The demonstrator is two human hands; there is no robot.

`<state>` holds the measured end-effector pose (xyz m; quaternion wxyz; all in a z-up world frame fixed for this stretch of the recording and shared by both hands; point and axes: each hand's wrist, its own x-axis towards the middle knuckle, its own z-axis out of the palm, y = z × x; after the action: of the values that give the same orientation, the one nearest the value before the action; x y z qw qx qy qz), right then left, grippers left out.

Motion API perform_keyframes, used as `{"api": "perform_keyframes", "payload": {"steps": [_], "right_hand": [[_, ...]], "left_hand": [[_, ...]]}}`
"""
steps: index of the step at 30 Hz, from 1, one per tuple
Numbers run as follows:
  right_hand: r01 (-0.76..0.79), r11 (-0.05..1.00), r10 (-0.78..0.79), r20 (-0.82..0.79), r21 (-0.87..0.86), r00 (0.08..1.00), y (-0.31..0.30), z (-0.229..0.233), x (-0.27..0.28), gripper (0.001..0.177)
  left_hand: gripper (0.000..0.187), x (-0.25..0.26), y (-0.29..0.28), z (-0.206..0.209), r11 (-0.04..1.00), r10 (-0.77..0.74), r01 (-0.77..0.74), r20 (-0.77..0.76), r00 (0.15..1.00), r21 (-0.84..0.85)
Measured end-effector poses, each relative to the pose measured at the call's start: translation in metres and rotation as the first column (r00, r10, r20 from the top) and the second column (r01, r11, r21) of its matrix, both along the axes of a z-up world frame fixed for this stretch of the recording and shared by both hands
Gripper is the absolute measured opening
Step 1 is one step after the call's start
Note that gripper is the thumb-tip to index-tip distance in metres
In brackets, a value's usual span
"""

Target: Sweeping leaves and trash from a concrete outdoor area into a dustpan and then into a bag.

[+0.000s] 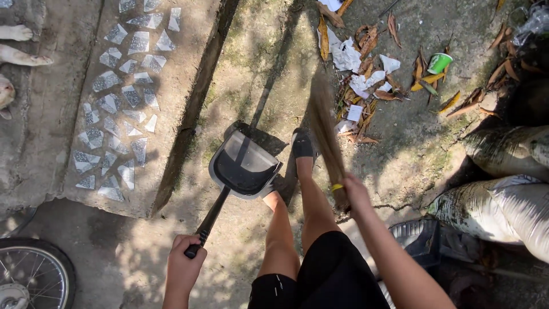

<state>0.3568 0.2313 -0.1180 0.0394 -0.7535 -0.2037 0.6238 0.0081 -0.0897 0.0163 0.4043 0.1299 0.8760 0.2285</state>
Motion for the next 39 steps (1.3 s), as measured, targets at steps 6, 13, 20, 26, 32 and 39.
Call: {"api": "perform_keyframes", "payload": {"steps": [6,13,20,26,32,39], "right_hand": [[-0.135,0.991,0.135,-0.170,0.012,0.976,-0.064,-0.057,-0.055,0.042],[-0.020,0.999,0.020,0.000,0.027,1.000,0.003,-0.054,0.118,0.040],[0.088,0.988,-0.081,0.056,-0.130,0.995,-0.051,0.067,0.308,0.058],[0.310,0.936,-0.304,0.064,-0.167,0.951,-0.058,0.027,0.388,0.053],[0.532,0.790,-0.437,0.329,-0.304,0.837,-0.001,-0.029,0.279,0.045],[0.325,0.865,-0.401,-0.140,-0.381,0.905,-0.084,-0.147,0.084,0.042]], "left_hand": [[0.020,-0.019,-0.009,-0.010,0.995,-0.101,0.101,0.001,0.995,0.007],[0.021,-0.034,0.025,0.002,0.954,-0.295,0.297,-0.058,0.954,0.041],[0.023,0.002,0.131,-0.019,0.873,-0.479,0.481,-0.044,0.877,0.085],[0.028,0.050,0.258,-0.051,0.784,-0.621,0.621,0.020,0.783,0.026],[0.028,0.103,0.346,-0.071,0.662,-0.749,0.750,-0.023,0.662,0.008],[0.029,0.141,0.381,-0.095,0.644,-0.765,0.765,-0.053,0.642,-0.026]]}}
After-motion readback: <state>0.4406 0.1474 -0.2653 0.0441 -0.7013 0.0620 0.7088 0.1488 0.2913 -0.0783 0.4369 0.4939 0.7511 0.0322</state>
